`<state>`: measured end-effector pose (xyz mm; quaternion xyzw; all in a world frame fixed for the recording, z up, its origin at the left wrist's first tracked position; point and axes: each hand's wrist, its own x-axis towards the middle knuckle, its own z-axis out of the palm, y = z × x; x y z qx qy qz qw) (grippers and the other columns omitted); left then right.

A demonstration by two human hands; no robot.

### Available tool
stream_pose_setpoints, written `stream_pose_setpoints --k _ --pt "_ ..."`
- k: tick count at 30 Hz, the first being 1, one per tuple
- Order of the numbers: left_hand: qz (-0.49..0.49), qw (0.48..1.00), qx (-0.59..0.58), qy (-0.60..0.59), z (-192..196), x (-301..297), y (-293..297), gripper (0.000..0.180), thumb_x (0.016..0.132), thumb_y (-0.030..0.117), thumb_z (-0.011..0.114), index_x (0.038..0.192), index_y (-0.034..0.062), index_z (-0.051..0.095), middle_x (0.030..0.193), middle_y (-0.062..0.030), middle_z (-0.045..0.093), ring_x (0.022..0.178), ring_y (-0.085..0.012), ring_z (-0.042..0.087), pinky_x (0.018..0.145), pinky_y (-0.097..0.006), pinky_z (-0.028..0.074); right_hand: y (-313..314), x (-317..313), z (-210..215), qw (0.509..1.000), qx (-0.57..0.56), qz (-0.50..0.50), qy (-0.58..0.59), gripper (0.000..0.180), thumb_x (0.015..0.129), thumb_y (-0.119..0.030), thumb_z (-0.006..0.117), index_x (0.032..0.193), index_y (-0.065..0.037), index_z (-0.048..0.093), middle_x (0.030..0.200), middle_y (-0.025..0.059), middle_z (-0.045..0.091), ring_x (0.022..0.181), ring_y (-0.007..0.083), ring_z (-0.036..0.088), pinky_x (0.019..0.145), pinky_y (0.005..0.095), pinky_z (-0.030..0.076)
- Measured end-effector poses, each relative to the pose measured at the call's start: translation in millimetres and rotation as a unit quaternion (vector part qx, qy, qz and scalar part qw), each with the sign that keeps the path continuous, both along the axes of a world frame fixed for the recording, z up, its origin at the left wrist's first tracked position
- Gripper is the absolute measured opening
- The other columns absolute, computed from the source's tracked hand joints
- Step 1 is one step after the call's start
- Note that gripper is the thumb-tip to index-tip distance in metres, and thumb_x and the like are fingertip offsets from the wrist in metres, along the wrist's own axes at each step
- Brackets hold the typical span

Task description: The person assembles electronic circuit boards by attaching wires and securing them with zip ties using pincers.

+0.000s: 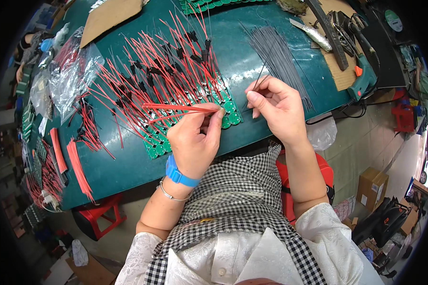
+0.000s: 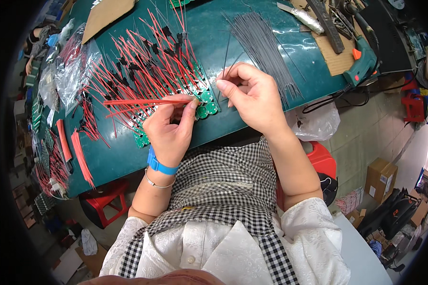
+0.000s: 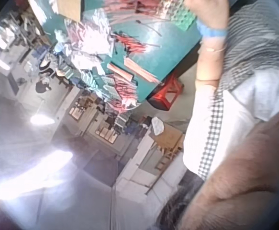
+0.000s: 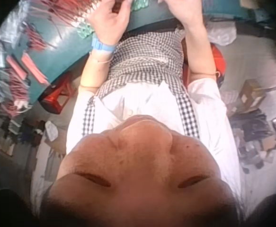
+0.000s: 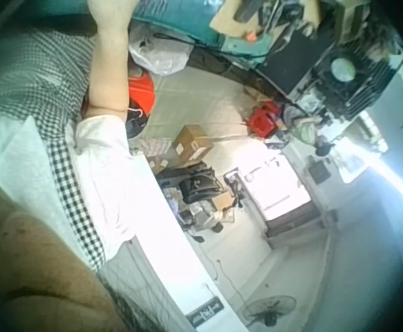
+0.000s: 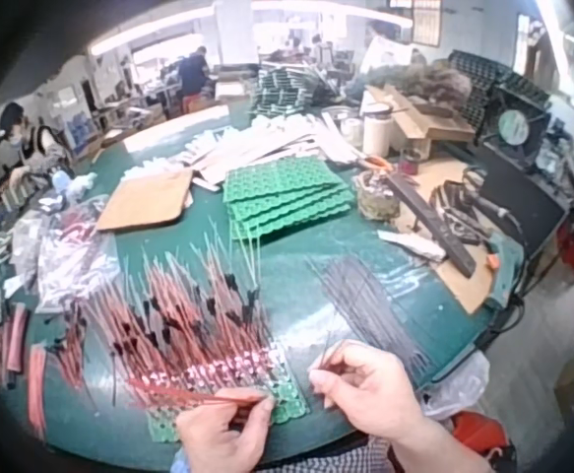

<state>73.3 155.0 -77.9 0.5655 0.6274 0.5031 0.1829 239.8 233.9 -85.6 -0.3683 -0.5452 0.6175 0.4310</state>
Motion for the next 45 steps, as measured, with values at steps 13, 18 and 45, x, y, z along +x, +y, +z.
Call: stream_pose_setpoints --k 13,18,45 --pt "0.011 0.999 0.015 0.041 -0.3 0.9 1.7 0.010 0.082 -0.001 0.074 0.089 0.0000 0.068 0.071 -0.0101 0.067 0.058 -0.0150 0.066 0.054 -0.027 0.052 1.0 1.1 0.0 1.000 -0.011 0.002 0.019 0.008 0.091 -0.005 0.067 0.093 0.003 0.065 0.091 0.0035 0.065 0.070 0.0046 0.057 0.057 0.0200 0.048" --pt "-0.003 0.998 -0.018 0.052 3.3 0.9 0.6 0.011 0.083 -0.002 0.074 0.093 -0.0004 0.070 0.077 -0.0059 0.071 0.065 -0.0086 0.067 0.061 -0.023 0.054 1.0 2.6 -0.6 1.000 -0.014 0.005 0.013 0.009 0.091 -0.004 0.067 0.097 0.002 0.065 0.086 0.0023 0.065 0.068 0.0040 0.057 0.057 0.0188 0.046" --pt "-0.038 0.978 -0.082 -0.190 11.9 8.1 10.0 0.008 0.092 0.000 0.065 0.100 -0.0042 0.066 0.083 -0.0056 0.069 0.062 -0.0059 0.060 0.054 -0.018 0.047 1.2 -5.6 -1.4 0.996 0.063 -0.026 -0.064 0.008 0.086 0.000 0.069 0.093 0.004 0.068 0.086 0.0063 0.068 0.073 0.0073 0.064 0.062 0.0218 0.052"
